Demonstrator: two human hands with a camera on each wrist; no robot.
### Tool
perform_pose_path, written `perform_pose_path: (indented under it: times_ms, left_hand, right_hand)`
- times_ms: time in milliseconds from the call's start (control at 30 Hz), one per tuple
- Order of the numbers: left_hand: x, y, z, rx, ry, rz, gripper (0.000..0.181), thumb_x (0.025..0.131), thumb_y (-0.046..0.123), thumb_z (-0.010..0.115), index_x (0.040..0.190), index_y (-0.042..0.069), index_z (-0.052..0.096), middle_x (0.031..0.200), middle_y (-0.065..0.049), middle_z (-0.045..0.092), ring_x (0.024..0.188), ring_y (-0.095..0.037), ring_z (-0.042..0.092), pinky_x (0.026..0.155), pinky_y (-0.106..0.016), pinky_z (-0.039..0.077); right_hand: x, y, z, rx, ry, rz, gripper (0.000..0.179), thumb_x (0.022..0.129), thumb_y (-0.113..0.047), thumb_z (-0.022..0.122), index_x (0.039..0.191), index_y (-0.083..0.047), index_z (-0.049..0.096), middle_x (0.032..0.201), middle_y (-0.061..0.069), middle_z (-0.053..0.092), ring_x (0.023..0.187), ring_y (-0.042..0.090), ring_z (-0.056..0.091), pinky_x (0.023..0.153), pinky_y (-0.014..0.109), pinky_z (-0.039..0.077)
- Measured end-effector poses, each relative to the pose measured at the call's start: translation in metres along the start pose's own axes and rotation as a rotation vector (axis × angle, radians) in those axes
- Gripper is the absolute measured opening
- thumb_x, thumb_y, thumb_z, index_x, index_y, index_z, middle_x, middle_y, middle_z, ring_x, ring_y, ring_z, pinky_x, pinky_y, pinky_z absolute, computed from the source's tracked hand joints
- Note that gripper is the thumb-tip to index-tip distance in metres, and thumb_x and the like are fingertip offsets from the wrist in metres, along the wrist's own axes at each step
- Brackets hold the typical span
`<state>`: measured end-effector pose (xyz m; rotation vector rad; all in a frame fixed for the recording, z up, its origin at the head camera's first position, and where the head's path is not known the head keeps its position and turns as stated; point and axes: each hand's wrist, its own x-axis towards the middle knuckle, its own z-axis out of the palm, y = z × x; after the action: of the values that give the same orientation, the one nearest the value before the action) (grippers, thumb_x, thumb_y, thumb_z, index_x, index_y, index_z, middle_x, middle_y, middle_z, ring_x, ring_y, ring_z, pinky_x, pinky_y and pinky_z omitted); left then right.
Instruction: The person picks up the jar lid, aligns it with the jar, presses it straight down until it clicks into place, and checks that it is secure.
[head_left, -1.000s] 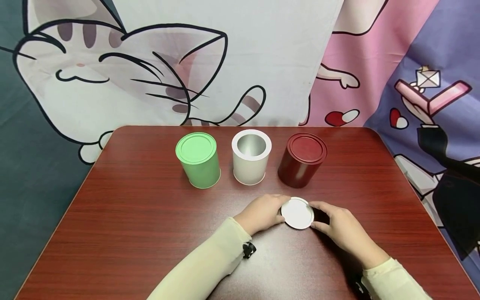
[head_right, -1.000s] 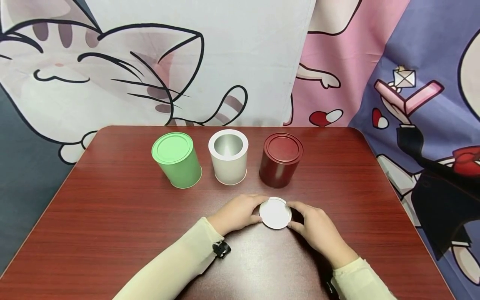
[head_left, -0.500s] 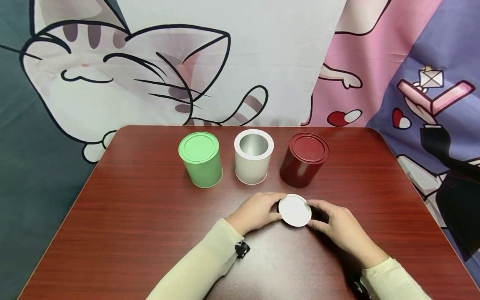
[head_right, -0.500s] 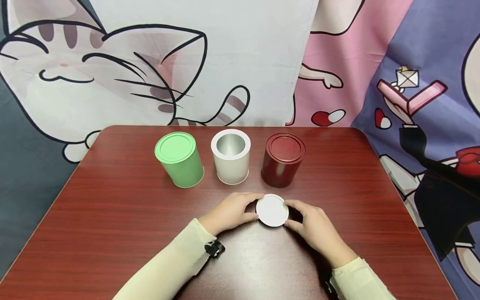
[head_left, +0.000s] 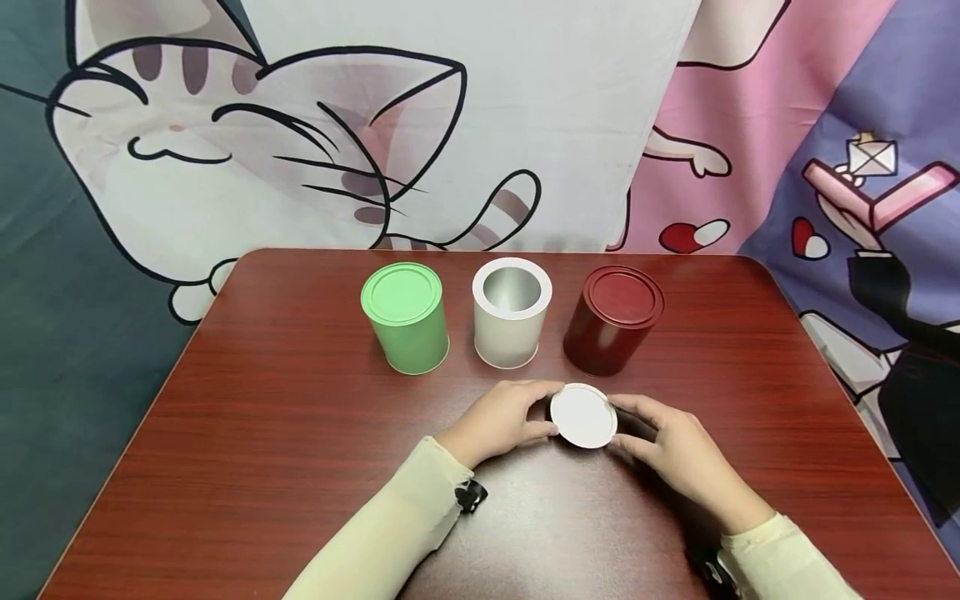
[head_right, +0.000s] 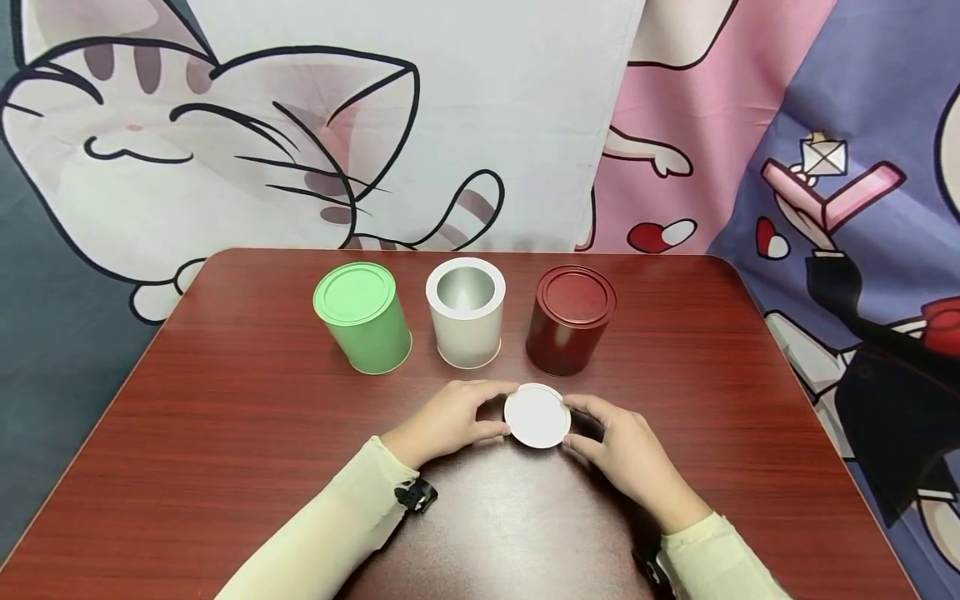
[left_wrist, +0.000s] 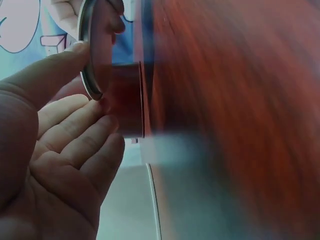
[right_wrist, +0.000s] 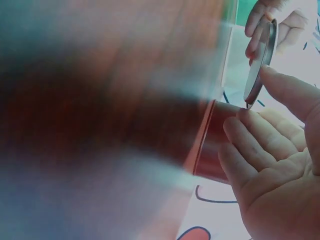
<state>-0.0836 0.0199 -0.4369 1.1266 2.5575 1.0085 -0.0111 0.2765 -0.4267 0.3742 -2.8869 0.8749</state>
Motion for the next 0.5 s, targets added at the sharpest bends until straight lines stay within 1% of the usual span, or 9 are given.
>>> perform_pose_path:
  times_ms: [33, 100, 300, 500]
  left_hand:
    - [-0.001, -0.001, -0.001, -0.001, 0.005, -0.002, 0.053, 0.088, 0.021, 0.079, 0.137, 0.014, 0.061, 0.125, 0.003, 0.068, 0.115, -0.008, 0.062, 0.101, -0.022, 0.046]
    - [-0.004, -0.001, -0.004, -0.006, 0.013, -0.005, 0.053, 0.088, 0.022, 0.079, 0.137, 0.013, 0.061, 0.127, 0.002, 0.068, 0.116, -0.008, 0.062, 0.102, -0.023, 0.046]
    - [-0.012, -0.002, -0.015, -0.003, 0.035, -0.012, 0.055, 0.089, 0.024, 0.077, 0.139, 0.010, 0.059, 0.134, -0.002, 0.065, 0.124, -0.013, 0.059, 0.106, -0.028, 0.045]
    - [-0.017, -0.007, -0.022, -0.024, 0.085, 0.000, 0.054, 0.089, 0.023, 0.078, 0.139, 0.010, 0.060, 0.135, -0.002, 0.064, 0.127, -0.015, 0.058, 0.108, -0.029, 0.043]
  right_hand:
    - [0.001, -0.001, 0.000, 0.002, 0.002, -0.006, 0.048, 0.078, -0.018, 0.087, 0.123, -0.020, 0.071, 0.116, -0.006, 0.073, 0.109, 0.018, 0.068, 0.091, 0.022, 0.049]
    - [0.003, -0.002, 0.000, 0.004, 0.004, -0.014, 0.048, 0.078, -0.018, 0.087, 0.124, -0.020, 0.071, 0.116, -0.007, 0.072, 0.109, 0.017, 0.068, 0.091, 0.022, 0.049]
    - [0.009, -0.011, 0.000, -0.004, 0.013, -0.031, 0.049, 0.078, -0.017, 0.086, 0.125, -0.019, 0.070, 0.117, -0.006, 0.072, 0.109, 0.018, 0.068, 0.089, 0.034, 0.052]
    - [0.017, -0.021, -0.001, 0.018, 0.027, -0.042, 0.050, 0.080, -0.016, 0.084, 0.128, -0.019, 0.069, 0.120, -0.005, 0.072, 0.112, 0.019, 0.067, 0.092, 0.028, 0.050]
